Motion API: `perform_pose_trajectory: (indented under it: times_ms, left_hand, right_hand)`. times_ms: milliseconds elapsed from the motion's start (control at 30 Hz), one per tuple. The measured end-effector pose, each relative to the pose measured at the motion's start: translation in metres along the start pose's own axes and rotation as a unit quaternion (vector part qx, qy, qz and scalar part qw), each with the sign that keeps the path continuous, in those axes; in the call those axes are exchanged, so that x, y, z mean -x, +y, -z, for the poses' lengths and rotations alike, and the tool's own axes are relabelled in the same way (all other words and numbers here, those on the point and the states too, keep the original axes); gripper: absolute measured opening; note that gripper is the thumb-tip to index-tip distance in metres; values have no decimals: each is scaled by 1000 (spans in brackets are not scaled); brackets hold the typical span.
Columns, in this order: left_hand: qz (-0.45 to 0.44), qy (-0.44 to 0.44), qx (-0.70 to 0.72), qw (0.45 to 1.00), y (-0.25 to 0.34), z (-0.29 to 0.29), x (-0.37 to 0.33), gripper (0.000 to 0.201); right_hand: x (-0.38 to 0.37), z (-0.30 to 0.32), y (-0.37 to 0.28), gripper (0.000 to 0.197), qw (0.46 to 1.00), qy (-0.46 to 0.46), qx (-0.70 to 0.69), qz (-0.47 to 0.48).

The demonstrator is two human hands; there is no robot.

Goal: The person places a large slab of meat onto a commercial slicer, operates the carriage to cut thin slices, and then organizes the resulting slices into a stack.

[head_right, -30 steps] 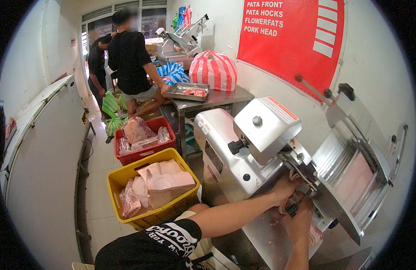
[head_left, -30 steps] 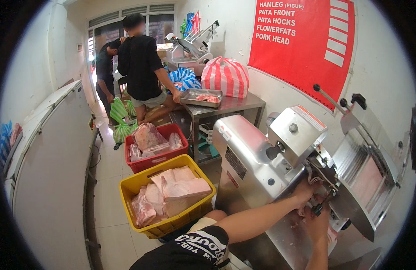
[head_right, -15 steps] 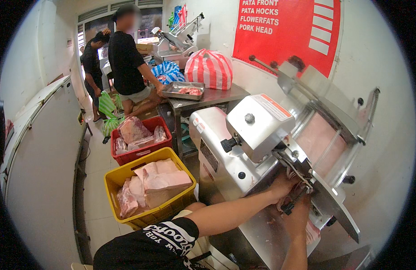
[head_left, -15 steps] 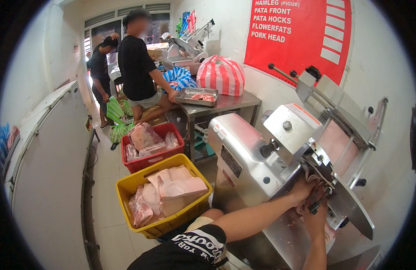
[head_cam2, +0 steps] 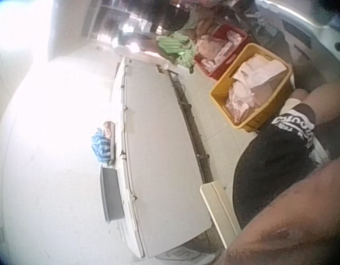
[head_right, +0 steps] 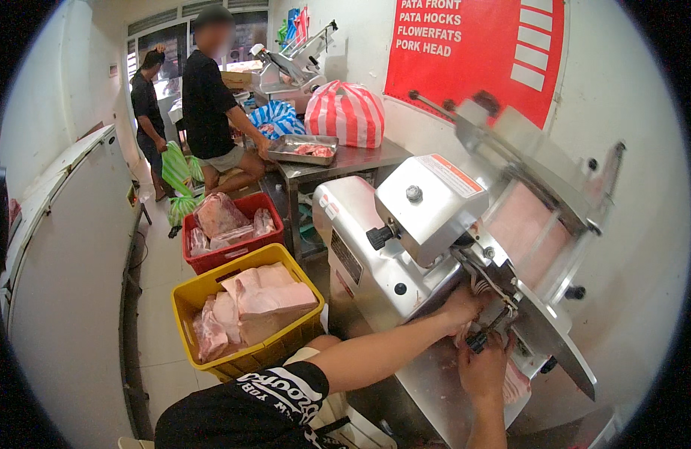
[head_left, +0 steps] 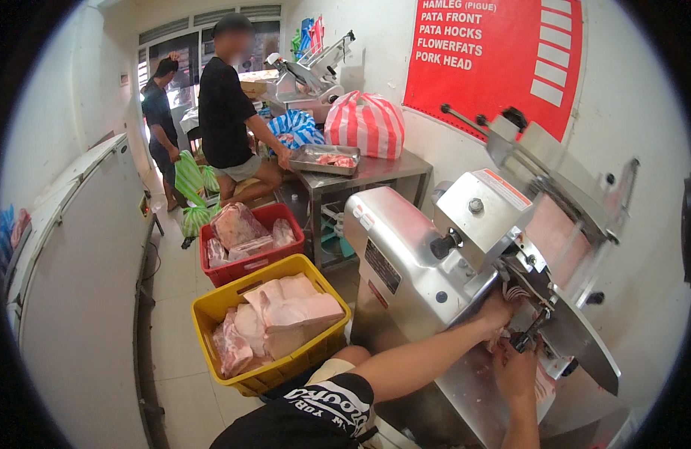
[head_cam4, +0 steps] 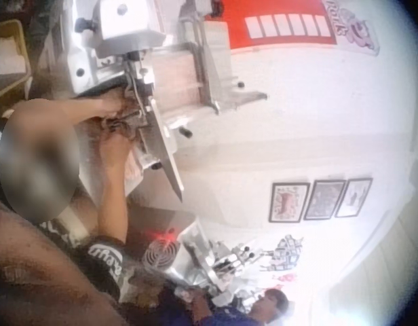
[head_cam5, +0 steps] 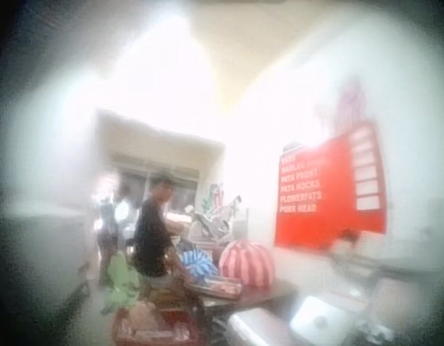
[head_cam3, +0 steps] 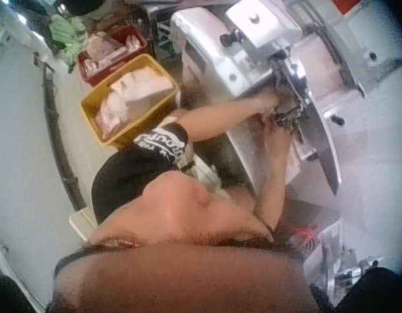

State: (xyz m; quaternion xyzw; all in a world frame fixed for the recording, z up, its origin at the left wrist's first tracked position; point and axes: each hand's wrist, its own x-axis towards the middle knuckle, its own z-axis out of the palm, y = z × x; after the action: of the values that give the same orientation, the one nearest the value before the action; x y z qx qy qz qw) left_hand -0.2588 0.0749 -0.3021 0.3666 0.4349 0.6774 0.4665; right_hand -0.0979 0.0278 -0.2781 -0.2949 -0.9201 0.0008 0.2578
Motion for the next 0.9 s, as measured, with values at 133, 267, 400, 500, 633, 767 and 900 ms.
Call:
perform_pose_trajectory:
  times_ms: [133,267,400,500,633,767,900]
  left_hand:
    - [-27,24,15,999,5,-4,6,48]
    - [-106,47,29,993,-4,-7,2,47]
    - [-132,62,33,989,-8,-2,-2,47]
    - [-96,35,19,995,-3,-4,1,52]
    - [-67,14,-15,998,11,-10,11,49]
    - [-73,44,-18,996,-10,-7,-5,47]
    - [8,18,18,1000,-16,0,-10,44]
  right_hand:
    - [0,4,-1,33,999,-51,-7,5]
    - [-7,5,6,43,998,-1,-59,-10]
    - [-17,17,-18,65,987,58,-132,-72]
    - [-18,18,-13,72,986,46,-129,-99]
    - [-15,7,2,71,983,49,-142,-108]
    - [-23,11,-9,64,989,20,-131,-68]
    - [-21,-3,-3,50,997,73,-33,2]
